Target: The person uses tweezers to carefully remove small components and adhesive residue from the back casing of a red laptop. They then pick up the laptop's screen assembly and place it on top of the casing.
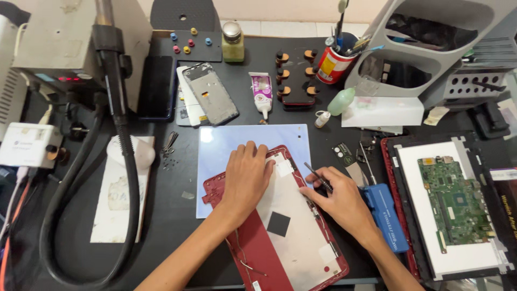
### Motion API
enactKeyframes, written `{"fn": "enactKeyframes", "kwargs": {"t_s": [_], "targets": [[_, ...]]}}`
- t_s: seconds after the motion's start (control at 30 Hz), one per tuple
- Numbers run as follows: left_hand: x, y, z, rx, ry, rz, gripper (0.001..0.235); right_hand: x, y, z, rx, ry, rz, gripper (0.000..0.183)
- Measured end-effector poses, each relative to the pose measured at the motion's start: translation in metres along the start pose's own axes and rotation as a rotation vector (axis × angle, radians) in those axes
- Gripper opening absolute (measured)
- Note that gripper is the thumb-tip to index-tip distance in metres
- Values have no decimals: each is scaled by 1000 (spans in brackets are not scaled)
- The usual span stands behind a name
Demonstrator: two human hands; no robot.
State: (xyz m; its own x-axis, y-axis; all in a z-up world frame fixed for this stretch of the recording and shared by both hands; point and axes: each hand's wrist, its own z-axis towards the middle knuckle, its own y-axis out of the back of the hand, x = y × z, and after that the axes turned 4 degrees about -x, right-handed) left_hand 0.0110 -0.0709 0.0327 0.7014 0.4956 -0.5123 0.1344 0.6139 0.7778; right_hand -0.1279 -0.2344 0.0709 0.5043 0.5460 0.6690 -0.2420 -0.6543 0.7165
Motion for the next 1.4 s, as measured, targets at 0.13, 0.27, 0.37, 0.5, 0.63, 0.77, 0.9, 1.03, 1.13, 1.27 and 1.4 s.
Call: {"fn": "enactKeyframes", "kwargs": {"t_s": [0.13, 0.27, 0.37, 0.5, 0.63, 0.77, 0.9, 1.03, 1.13, 1.27, 1.4], "targets": [[6, -12, -7, -28, 3, 41, 14, -12, 9, 10, -95, 81, 208, 19], [18, -16, -12, -41, 3, 14, 10, -11, 13, 32, -214, 399, 284, 19], [20, -17, -14, -65, -22, 8, 6, -3, 2, 45, -289, 370, 368, 23], [20, -17, -16, -90, -114, 60, 8, 1, -22, 62, -215, 194, 910, 33], [22, -17, -16, -123, -158, 107, 8, 5, -50, 75, -89, 89, 1191, 29], [22, -15, -19, -100, -213, 98, 10, 1, -63, 62, -114, 56, 1120, 24], [22, -16, -22, -78, -225, 99, 11, -12, -72, 62, -133, 48, 1100, 18], [22, -19, -20, -88, -204, 107, 10, -28, -82, 60, -208, 123, 1020, 10], [22, -20, -19, -104, -176, 106, 9, -32, -80, 56, -243, 241, 939, 14], [21, -18, -19, -104, -152, 101, 10, -22, -71, 51, -273, 437, 666, 20], [20, -16, -17, -107, -127, 74, 12, -4, -57, 45, -267, 629, 91, 35]]}}
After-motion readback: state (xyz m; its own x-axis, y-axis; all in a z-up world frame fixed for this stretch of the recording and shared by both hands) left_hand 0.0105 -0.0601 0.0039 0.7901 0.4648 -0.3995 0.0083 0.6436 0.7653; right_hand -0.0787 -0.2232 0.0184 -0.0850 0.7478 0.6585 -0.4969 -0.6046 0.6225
